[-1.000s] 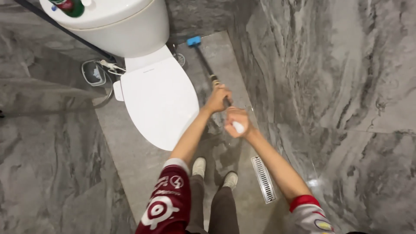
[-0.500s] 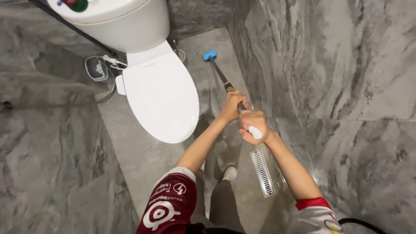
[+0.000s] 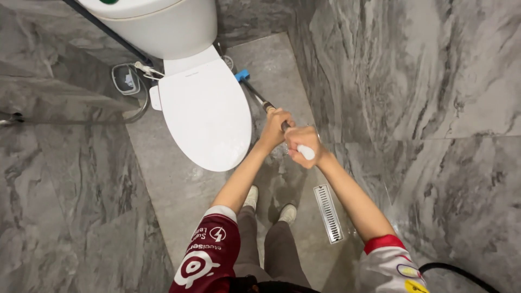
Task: Cleaning the bathroom floor and toilet area using a bidet sprayer, detergent, and a scrub brush.
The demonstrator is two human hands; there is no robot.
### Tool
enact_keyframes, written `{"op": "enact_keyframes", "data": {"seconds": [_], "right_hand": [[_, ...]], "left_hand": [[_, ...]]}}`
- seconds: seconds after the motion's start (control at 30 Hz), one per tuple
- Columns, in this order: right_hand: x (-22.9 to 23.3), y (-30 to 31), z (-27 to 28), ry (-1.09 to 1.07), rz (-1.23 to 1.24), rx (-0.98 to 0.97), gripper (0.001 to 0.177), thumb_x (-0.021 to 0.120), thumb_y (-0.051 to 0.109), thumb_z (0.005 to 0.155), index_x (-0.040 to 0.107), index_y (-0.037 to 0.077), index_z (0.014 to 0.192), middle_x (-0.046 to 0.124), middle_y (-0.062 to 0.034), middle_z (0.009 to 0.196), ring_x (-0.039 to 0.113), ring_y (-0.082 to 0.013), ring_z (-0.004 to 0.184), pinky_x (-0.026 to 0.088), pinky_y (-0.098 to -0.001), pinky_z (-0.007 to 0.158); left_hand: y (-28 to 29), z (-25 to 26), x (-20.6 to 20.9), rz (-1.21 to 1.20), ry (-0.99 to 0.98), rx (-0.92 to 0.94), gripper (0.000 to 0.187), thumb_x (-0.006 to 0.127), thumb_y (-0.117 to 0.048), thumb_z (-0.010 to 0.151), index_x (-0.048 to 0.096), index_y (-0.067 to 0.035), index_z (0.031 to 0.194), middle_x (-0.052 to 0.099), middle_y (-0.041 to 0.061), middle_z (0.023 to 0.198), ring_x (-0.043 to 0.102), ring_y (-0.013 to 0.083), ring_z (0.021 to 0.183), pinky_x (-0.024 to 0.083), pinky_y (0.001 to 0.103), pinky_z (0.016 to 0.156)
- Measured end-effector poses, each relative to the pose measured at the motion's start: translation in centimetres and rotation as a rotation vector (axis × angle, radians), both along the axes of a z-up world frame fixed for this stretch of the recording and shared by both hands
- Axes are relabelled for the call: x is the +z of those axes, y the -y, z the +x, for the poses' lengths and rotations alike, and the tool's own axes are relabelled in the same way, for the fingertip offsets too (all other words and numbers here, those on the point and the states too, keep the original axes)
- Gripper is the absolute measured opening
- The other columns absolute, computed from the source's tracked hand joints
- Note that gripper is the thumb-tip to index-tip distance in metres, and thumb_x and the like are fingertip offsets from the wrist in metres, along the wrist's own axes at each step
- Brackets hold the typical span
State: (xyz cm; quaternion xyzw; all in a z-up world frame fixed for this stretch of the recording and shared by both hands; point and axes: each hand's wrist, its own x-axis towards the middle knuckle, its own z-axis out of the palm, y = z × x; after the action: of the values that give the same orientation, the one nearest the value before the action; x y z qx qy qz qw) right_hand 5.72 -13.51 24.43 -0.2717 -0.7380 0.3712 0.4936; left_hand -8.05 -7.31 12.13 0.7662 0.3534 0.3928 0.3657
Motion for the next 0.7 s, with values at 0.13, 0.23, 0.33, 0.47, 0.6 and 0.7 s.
{"op": "enact_keyframes", "data": {"seconds": [0.13, 0.23, 0.33, 0.47, 0.6, 0.7], "right_hand": [[-0.9, -0.7, -0.8, -0.027, -0.036, 0.014, 0.024, 0.066, 0.002, 0.077, 0.044, 0.006, 0.067, 0.052, -0.0082, 0.067, 0.054, -0.0273, 0.062, 0.043, -0.0376, 0.06], [-1.4, -0.8, -1.8, -0.033, -0.059, 0.018, 0.025, 0.067, 0.003, 0.078, 0.044, 0.005, 0.068, 0.052, -0.0082, 0.067, 0.053, -0.0269, 0.062, 0.042, -0.0377, 0.062], [-2.3, -0.9, -2.2, -0.026, -0.067, 0.011, 0.024, 0.066, 0.003, 0.077, 0.044, 0.005, 0.068, 0.052, -0.0084, 0.067, 0.053, -0.0267, 0.063, 0.042, -0.0373, 0.062], [-2.9, -0.4, -1.5, 0.033, -0.097, -0.052, 0.024, 0.067, 0.002, 0.075, 0.044, 0.005, 0.068, 0.052, -0.0086, 0.067, 0.052, -0.0263, 0.062, 0.041, -0.0369, 0.06], [-2.1, 1.0, -0.7, 0.068, -0.124, -0.113, 0.023, 0.067, 0.001, 0.076, 0.045, 0.006, 0.068, 0.052, -0.0084, 0.067, 0.051, -0.0257, 0.062, 0.04, -0.0367, 0.061], [-2.3, 0.6, -0.8, 0.114, -0.096, -0.082, 0.019, 0.066, 0.001, 0.074, 0.048, 0.006, 0.069, 0.054, -0.0084, 0.068, 0.053, -0.0277, 0.064, 0.043, -0.0375, 0.064]], "left_hand": [[-0.6, -0.7, -0.5, 0.018, 0.012, 0.06, 0.021, 0.074, -0.01, 0.076, 0.055, -0.004, 0.067, 0.056, 0.013, 0.072, 0.053, 0.0337, 0.077, 0.039, 0.044, 0.076], [-0.9, -1.6, -1.4, 0.017, 0.032, 0.055, 0.02, 0.073, -0.01, 0.076, 0.055, -0.005, 0.069, 0.057, 0.012, 0.074, 0.053, 0.0338, 0.079, 0.04, 0.044, 0.078], [-1.4, -2.0, -3.0, 0.015, 0.028, 0.05, 0.023, 0.075, -0.01, 0.078, 0.054, -0.005, 0.069, 0.057, 0.012, 0.074, 0.053, 0.0333, 0.08, 0.041, 0.045, 0.078], [-1.9, -1.5, -2.9, -0.008, 0.005, 0.024, 0.027, 0.076, -0.011, 0.079, 0.052, -0.004, 0.068, 0.057, 0.013, 0.073, 0.054, 0.0337, 0.08, 0.041, 0.045, 0.076], [-2.4, -0.7, -2.6, 0.11, -0.015, -0.121, 0.024, 0.075, -0.012, 0.082, 0.057, -0.006, 0.068, 0.059, 0.011, 0.071, 0.059, 0.033, 0.079, 0.04, 0.053, 0.087], [-4.3, -1.0, -6.1, 0.126, -0.167, -0.282, 0.026, 0.075, -0.015, 0.088, 0.058, -0.007, 0.07, 0.06, 0.012, 0.072, 0.06, 0.034, 0.081, 0.042, 0.054, 0.09]]}}
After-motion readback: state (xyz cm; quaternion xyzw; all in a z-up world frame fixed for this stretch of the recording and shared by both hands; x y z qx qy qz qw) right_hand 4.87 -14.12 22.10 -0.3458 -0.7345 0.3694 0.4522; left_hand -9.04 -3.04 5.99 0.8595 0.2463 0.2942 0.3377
